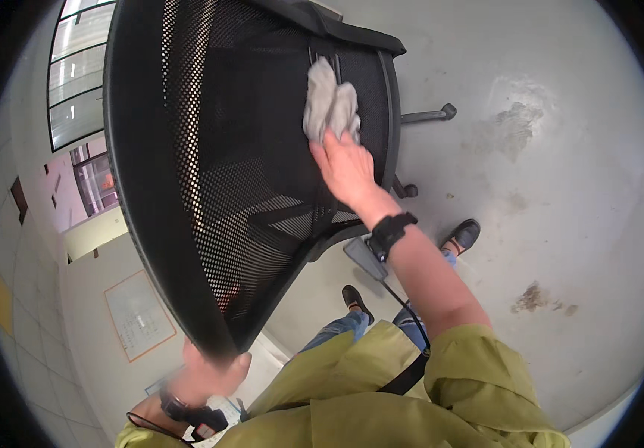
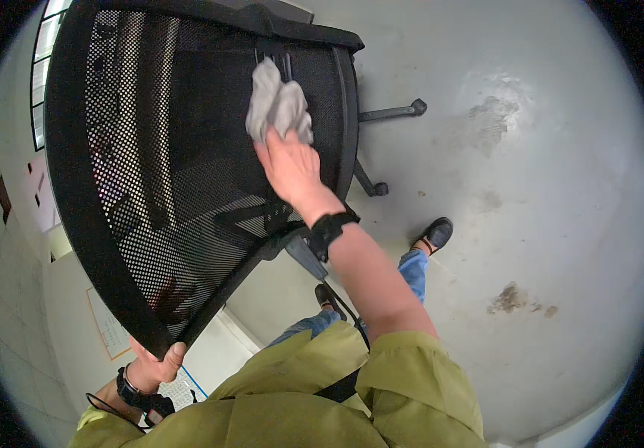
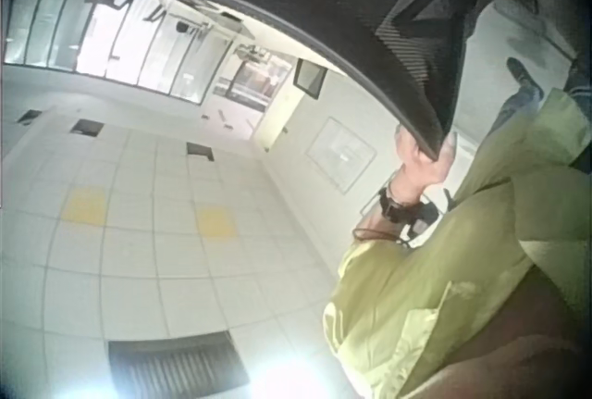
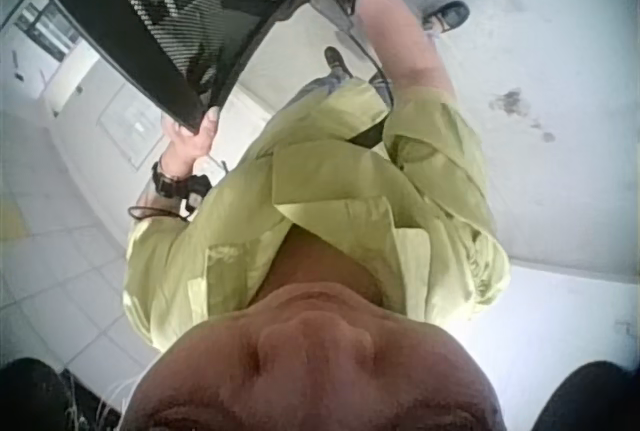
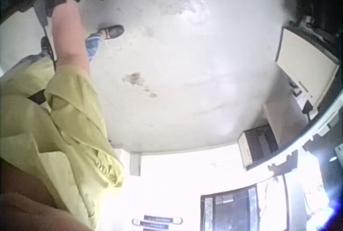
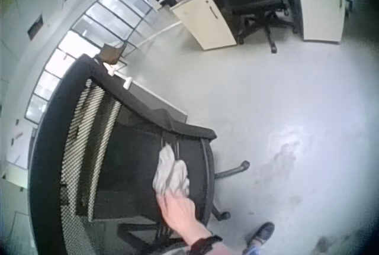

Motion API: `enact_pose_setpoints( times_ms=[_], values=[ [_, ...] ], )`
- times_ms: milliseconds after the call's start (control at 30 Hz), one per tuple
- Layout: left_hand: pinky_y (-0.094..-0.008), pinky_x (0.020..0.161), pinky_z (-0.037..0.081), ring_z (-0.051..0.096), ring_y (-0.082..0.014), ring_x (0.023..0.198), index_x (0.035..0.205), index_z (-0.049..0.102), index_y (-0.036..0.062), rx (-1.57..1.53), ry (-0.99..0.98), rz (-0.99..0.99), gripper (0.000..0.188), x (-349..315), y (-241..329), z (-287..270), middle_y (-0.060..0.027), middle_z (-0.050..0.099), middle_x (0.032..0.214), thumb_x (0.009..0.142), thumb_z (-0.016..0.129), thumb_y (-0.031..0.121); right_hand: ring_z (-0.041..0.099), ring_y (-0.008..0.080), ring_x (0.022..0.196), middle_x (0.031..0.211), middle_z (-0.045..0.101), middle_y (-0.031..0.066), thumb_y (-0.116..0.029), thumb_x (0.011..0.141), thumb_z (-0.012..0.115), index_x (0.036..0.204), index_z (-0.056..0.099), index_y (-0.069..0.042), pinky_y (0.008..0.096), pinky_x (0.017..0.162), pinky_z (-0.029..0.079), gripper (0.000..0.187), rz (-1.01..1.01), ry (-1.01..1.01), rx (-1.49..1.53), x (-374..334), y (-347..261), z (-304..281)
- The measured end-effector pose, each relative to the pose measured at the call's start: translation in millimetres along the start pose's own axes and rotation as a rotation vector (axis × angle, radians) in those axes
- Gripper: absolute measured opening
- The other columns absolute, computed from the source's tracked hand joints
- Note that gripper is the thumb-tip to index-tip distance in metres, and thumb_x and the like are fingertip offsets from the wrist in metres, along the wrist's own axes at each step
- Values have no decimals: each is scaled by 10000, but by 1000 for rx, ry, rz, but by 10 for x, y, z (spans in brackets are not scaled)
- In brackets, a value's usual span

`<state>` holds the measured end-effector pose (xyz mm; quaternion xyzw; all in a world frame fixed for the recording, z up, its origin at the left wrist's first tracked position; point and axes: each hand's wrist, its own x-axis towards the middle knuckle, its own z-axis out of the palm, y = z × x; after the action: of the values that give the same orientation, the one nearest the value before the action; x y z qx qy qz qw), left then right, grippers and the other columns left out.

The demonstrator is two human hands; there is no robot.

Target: Cleaning office chairs and desks with a cloth in an office environment.

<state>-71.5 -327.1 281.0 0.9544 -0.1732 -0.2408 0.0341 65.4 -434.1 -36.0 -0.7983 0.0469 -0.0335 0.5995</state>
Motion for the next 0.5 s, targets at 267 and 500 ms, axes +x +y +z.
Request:
enact_pose_setpoints(
  times_ms=[267,500],
  values=[
    [-407,710,441,543,-323,845,1046,533,-46,198,-42,185,448,-99,-103,-2,-181,538,1011,724,656,241,615,343,586,659,598,189,-229,849,532,969,535,30,464,530,481,285,-105,-409,-32,-1128,-231,184],
    [-321,607,408,517,-209,665,1028,514,-50,-236,171,74,433,127,15,91,-94,533,795,697,697,162,591,449,702,680,576,290,-226,926,405,922,467,96,517,676,453,329,188,-597,402,-1469,-651,-29]
  ],
)
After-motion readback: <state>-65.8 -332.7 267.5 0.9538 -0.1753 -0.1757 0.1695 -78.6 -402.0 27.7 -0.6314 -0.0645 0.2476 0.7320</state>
